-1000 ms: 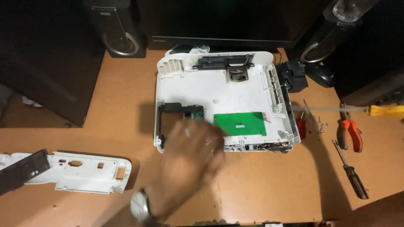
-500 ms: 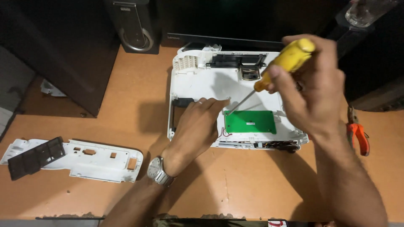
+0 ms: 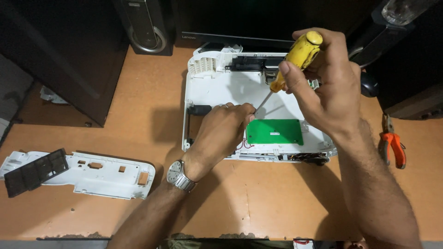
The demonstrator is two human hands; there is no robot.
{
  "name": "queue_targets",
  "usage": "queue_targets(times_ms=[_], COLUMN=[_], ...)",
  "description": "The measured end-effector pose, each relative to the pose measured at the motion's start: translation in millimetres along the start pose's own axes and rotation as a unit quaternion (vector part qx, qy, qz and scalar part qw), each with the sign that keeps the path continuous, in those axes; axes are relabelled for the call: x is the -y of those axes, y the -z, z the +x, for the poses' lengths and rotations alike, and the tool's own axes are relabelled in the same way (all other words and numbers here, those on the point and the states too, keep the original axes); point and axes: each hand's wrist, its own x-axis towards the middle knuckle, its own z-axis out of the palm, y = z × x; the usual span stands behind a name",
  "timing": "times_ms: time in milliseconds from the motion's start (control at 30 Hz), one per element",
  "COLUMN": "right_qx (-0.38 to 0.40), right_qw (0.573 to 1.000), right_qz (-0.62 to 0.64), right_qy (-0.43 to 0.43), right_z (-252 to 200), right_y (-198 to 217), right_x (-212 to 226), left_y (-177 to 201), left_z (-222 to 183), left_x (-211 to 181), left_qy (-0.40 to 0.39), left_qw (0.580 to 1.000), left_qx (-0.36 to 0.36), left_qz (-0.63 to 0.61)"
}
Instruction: Repairing an electronic device by removing screws with a screwdriver and handling internal components like a circuit board.
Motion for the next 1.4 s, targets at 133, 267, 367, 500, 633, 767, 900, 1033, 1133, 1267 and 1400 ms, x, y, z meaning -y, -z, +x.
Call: queue_targets(times_ms=[133, 267, 367, 500, 633, 767, 900, 1033, 1133, 1267, 1400], right_qx=[0.011, 0.023, 0.041, 0.105, 0.132, 0.167, 0.227, 0.277, 0.315, 0.293, 0.178], right_qw=[1.0, 1.0, 0.999, 0.991, 0.989, 0.98, 0.967, 0.951, 0.934, 0.952, 0.984], right_qz=[0.016, 0.01, 0.014, 0.067, 0.056, 0.089, 0.109, 0.11, 0.146, 0.083, 0.003], right_qy=[0.003, 0.016, 0.026, 0.04, 0.041, 0.053, 0.045, 0.084, 0.082, 0.014, -0.006], right_z=[2, 5, 11, 19, 25, 31, 41, 54, 59, 59, 51], right_y=[0, 0, 2, 6, 11, 15, 19, 23, 24, 21, 16], right_x=[2, 4, 6, 9, 13, 17, 11, 2, 2, 10, 25], left_y=[0, 1, 3, 7, 5, 7, 4, 7, 6, 6, 8], left_z=[0, 0, 0, -2, -3, -1, -2, -2, -2, 0, 1], left_x=[0, -2, -3, -5, -2, -5, -5, -7, -6, -6, -11], left_qy=[0.003, 0.038, 0.047, 0.041, 0.02, 0.023, 0.01, 0.017, 0.007, 0.012, 0.011], left_qw=[1.0, 0.999, 0.998, 0.998, 0.999, 0.998, 0.999, 0.999, 0.998, 0.999, 0.999], left_qx=[0.002, 0.027, 0.037, 0.05, 0.048, 0.055, 0.034, 0.039, 0.042, 0.03, 0.034], left_qz=[0.012, 0.013, 0.004, 0.004, -0.018, -0.029, -0.014, -0.023, -0.047, -0.027, -0.026])
